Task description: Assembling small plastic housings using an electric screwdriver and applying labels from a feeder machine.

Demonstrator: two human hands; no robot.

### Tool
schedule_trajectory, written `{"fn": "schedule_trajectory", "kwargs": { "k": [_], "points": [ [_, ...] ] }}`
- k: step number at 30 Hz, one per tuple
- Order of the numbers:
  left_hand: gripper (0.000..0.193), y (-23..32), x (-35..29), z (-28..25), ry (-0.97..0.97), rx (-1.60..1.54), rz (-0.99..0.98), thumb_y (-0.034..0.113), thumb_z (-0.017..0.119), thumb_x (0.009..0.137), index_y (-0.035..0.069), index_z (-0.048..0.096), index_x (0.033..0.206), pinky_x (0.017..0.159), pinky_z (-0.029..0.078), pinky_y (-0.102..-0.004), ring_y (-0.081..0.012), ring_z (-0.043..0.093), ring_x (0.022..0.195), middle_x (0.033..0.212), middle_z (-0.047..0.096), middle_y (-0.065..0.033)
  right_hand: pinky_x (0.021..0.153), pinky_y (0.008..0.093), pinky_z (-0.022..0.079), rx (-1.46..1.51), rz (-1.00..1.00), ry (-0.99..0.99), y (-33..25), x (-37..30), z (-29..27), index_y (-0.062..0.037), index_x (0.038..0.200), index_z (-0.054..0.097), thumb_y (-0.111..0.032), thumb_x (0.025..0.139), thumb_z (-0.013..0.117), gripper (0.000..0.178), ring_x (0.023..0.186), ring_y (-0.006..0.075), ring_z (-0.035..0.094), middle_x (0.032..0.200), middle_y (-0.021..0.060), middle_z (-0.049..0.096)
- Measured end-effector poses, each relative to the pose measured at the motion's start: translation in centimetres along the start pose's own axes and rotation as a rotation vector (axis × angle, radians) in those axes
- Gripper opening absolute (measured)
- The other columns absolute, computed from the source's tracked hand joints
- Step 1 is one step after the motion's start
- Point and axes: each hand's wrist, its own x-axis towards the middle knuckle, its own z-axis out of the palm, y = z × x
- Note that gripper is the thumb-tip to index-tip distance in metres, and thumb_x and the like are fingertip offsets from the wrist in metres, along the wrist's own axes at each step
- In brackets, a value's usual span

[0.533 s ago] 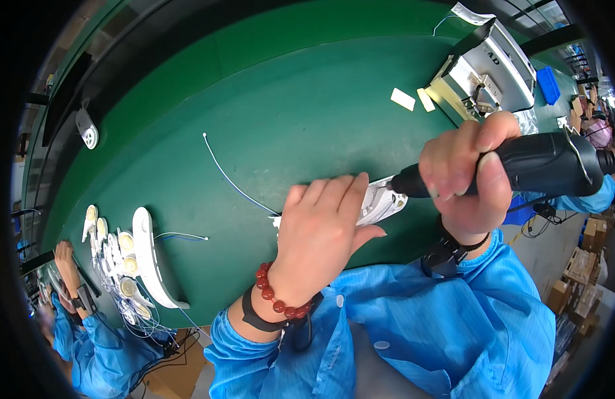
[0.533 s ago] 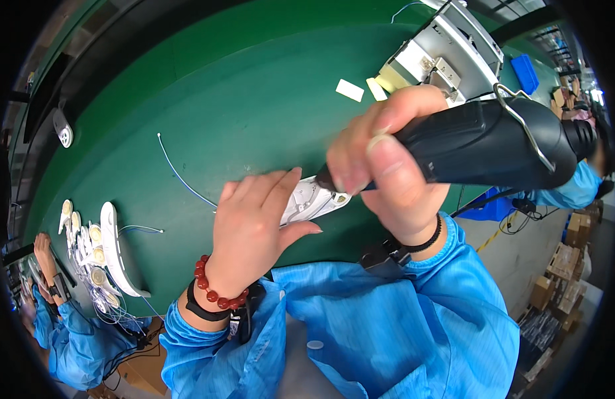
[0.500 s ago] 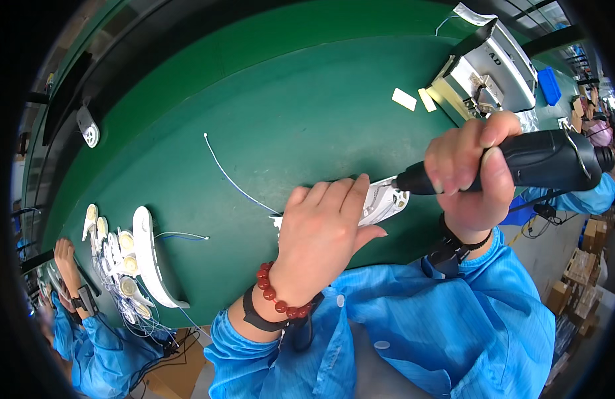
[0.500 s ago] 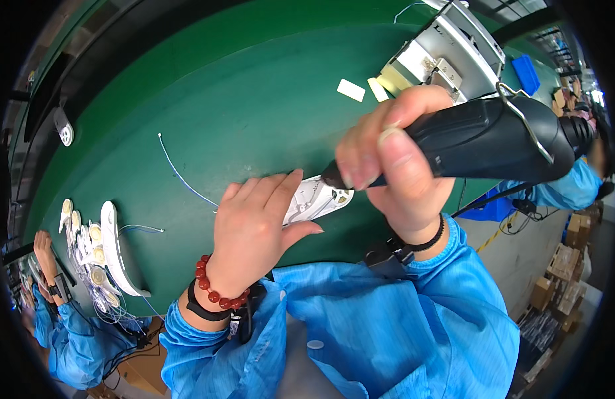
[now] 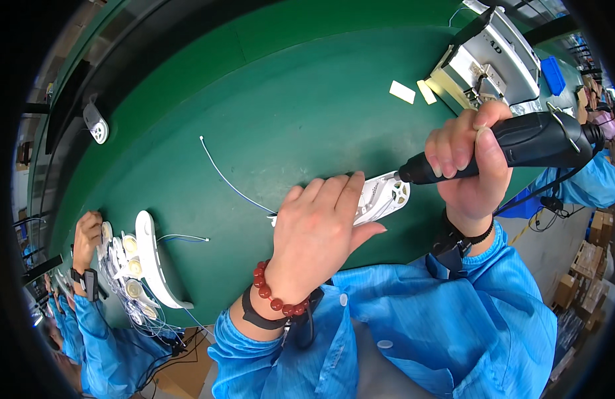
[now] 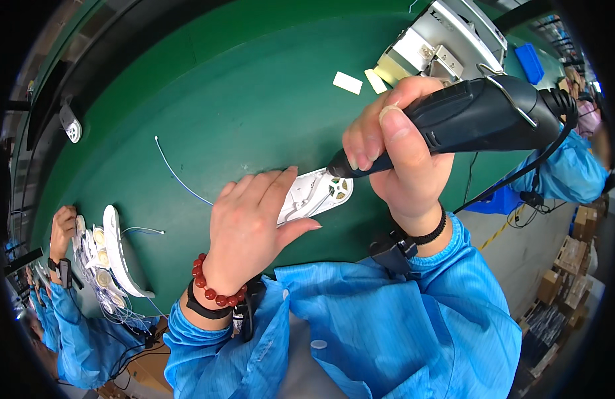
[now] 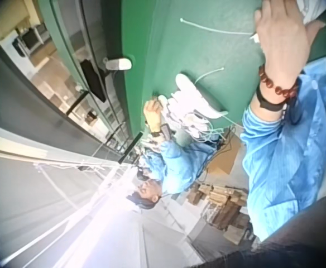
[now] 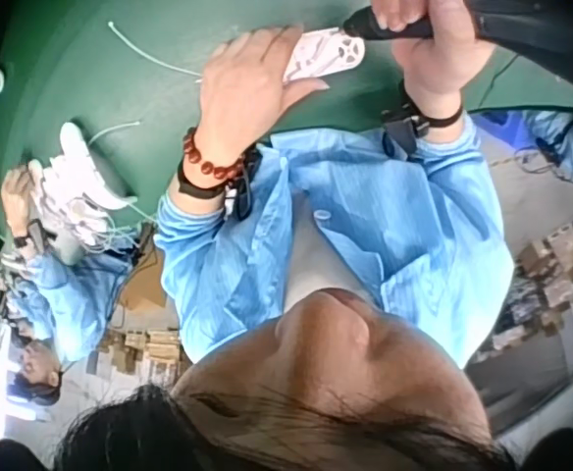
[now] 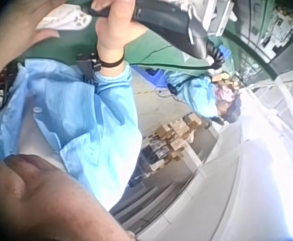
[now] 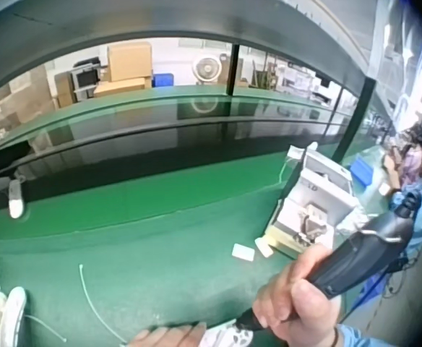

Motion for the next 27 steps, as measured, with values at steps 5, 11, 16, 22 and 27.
{"fn": "schedule_trajectory", "kwargs": {
  "k": [5, 11, 16, 22, 27],
  "points": [
    [0.068, 0.0, 0.0, -0.1, 0.002, 0.0, -0.005, 0.045, 0.082, 0.068, 0.002, 0.067, 0.119, 0.073, 0.048, -0.0374, -0.026, 0.065, 0.088, 0.105, 0.069, -0.0085, 0.052, 0.0344, 0.047, -0.001, 0.006, -0.002, 0.4, -0.2, 0.1, -0.0038, 0.11, 0.048, -0.008, 0.096, 0.057, 0.016, 0.052, 0.0168, 0.05, 0.068, 0.0098, 0.054],
    [0.068, 0.0, 0.0, -0.1, -0.003, 0.001, 0.002, 0.043, 0.083, 0.067, 0.002, 0.067, 0.119, 0.073, 0.05, -0.0388, -0.0273, 0.066, 0.086, 0.103, 0.069, -0.0096, 0.052, 0.0326, 0.045, -0.153, -0.039, -0.031, 0.4, -0.5, 1.2, -0.0065, 0.103, 0.045, -0.013, 0.097, 0.058, 0.015, 0.052, 0.0152, 0.049, 0.067, 0.0054, 0.051],
    [0.067, 0.0, 0.1, 0.1, 0.002, -0.001, -0.007, 0.039, 0.085, 0.065, 0.002, 0.068, 0.118, 0.075, 0.052, -0.0394, -0.0286, 0.068, 0.087, 0.102, 0.07, -0.01, 0.052, 0.0318, 0.045, -0.26, -0.06, -0.079, 0.4, -1.0, 2.2, -0.0087, 0.1, 0.044, -0.016, 0.097, 0.062, 0.02, 0.052, 0.0142, 0.048, 0.066, 0.0034, 0.049],
    [0.066, 0.1, -0.1, 0.4, 0.027, -0.007, -0.008, 0.037, 0.086, 0.063, 0.003, 0.068, 0.117, 0.074, 0.052, -0.0388, -0.0285, 0.068, 0.087, 0.102, 0.07, -0.0098, 0.052, 0.0315, 0.045, -0.226, -0.027, -0.082, 0.5, -0.9, 2.3, -0.0082, 0.1, 0.043, -0.015, 0.097, 0.063, 0.021, 0.053, 0.0142, 0.049, 0.067, 0.0038, 0.049],
    [0.066, 0.0, -0.1, 0.6, 0.055, 0.01, 0.013, 0.036, 0.087, 0.062, 0.003, 0.068, 0.117, 0.073, 0.052, -0.0384, -0.0281, 0.068, 0.086, 0.102, 0.07, -0.0093, 0.057, 0.0309, 0.052, -0.137, -0.042, -0.114, 1.1, -1.0, 1.3, -0.0013, 0.105, 0.043, 0.004, 0.093, 0.06, 0.021, 0.061, 0.0146, 0.058, 0.077, 0.0107, 0.058]
  ]
}}
